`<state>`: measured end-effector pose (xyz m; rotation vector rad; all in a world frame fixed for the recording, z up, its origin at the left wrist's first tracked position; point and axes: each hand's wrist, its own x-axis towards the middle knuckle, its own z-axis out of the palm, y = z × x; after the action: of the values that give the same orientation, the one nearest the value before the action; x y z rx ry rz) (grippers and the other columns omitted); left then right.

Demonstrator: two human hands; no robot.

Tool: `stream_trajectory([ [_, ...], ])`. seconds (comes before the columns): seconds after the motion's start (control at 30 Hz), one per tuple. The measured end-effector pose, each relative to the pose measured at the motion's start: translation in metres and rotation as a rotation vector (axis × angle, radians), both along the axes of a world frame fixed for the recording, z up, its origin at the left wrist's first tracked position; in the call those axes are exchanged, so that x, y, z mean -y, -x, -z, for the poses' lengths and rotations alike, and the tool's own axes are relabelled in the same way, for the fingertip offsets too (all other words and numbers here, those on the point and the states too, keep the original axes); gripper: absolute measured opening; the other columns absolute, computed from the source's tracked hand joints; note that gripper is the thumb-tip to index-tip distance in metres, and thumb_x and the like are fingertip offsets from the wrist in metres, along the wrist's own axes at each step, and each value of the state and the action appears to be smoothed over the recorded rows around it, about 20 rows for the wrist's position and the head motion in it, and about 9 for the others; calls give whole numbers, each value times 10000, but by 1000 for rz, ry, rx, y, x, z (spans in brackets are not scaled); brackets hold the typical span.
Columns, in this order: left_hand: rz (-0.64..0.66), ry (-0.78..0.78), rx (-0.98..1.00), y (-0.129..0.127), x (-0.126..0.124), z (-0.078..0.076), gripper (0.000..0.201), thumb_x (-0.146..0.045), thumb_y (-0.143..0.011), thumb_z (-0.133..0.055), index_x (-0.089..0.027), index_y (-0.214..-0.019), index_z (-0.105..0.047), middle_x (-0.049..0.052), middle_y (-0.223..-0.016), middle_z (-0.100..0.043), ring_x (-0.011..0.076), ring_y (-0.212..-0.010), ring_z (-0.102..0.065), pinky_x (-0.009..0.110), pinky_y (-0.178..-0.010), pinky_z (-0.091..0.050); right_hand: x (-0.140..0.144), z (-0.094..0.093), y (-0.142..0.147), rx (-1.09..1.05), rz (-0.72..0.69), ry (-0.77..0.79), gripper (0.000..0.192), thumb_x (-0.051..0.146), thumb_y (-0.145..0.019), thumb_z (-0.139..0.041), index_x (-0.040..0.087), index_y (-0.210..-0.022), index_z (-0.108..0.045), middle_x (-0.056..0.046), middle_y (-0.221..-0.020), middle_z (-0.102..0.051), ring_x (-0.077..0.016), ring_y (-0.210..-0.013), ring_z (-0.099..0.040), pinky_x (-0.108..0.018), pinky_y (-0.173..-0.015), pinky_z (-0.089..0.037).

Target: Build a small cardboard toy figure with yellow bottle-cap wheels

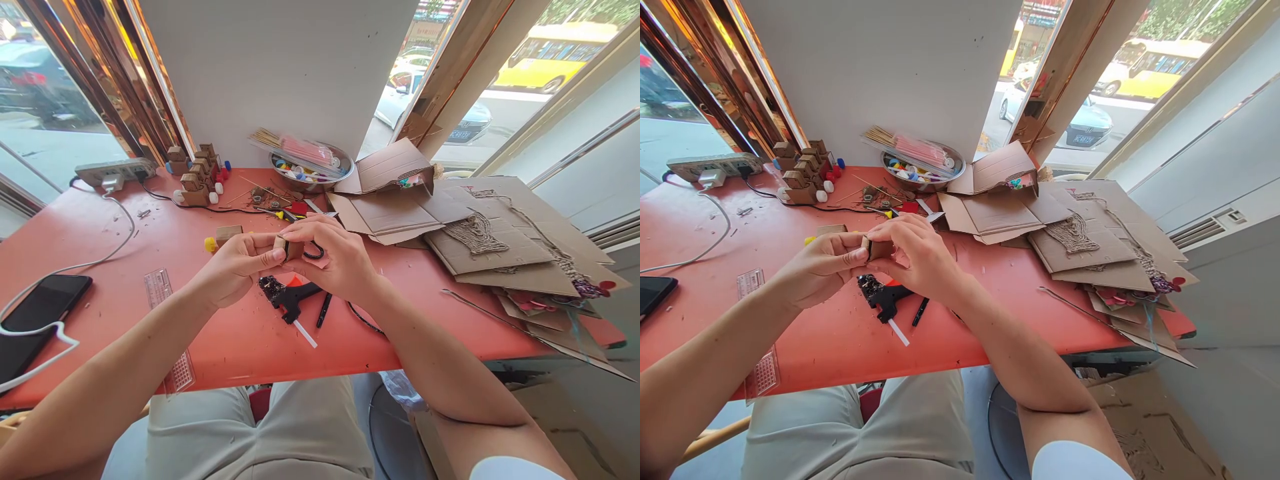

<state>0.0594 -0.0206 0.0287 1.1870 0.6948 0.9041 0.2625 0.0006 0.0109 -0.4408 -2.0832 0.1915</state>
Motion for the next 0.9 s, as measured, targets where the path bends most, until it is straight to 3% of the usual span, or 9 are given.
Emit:
stream_trajectory([
  [0.17, -99, -88, -45, 2, 0, 5, 522, -482, -606, -1040, -167, -916, -762, 28, -766, -735, 228, -833, -745, 377, -820, -637, -1, -1, -2, 40, 7, -14, 180, 381, -1000, -757, 279, -1134, -695, -67, -1119, -845, -251, -1128, -787, -459, -1033, -605],
  [0.27, -187, -149, -72, 1, 2, 7, 605, -436, -610, -1044, -184, -1057, -725, 31, -812, -790, 232, -830, -775, 379, -826, -647, -1, -2, -2, 63, 35, -66, 168, 411, -1022, -721, 282, -1129, -711, -73, -1136, -847, -263, -1141, -790, -490, -1050, -605],
  [0.5, -311, -348, -32, -5, 6, 7, 506, -425, -659, -1013, -229, -931, -634, -26, -748, -751, 165, -729, -744, 318, -760, -643, 0, -3, -2, 12, 55, -227, 118, 354, -1035, -708, 287, -1132, -719, -77, -1166, -845, -244, -1121, -790, -451, -966, -646],
  [0.73, -459, -598, -228, -3, 6, 14, 421, -504, -716, -965, -256, -917, -690, 28, -950, -788, 198, -855, -746, 357, -875, -627, 8, -5, 0, -54, 48, 74, 80, 319, -1031, -689, 280, -1010, -756, -97, -1185, -827, -234, -1092, -789, -444, -938, -672],
  [0.9, -504, -747, -378, 0, 7, 17, 332, -535, -806, -893, -280, -923, -716, -6, -811, -772, 193, -765, -720, 328, -810, -576, 16, -5, 6, -157, 58, 228, 99, 287, -990, -732, 260, -895, -728, -91, -1147, -822, -223, -1091, -783, -413, -928, -665],
])
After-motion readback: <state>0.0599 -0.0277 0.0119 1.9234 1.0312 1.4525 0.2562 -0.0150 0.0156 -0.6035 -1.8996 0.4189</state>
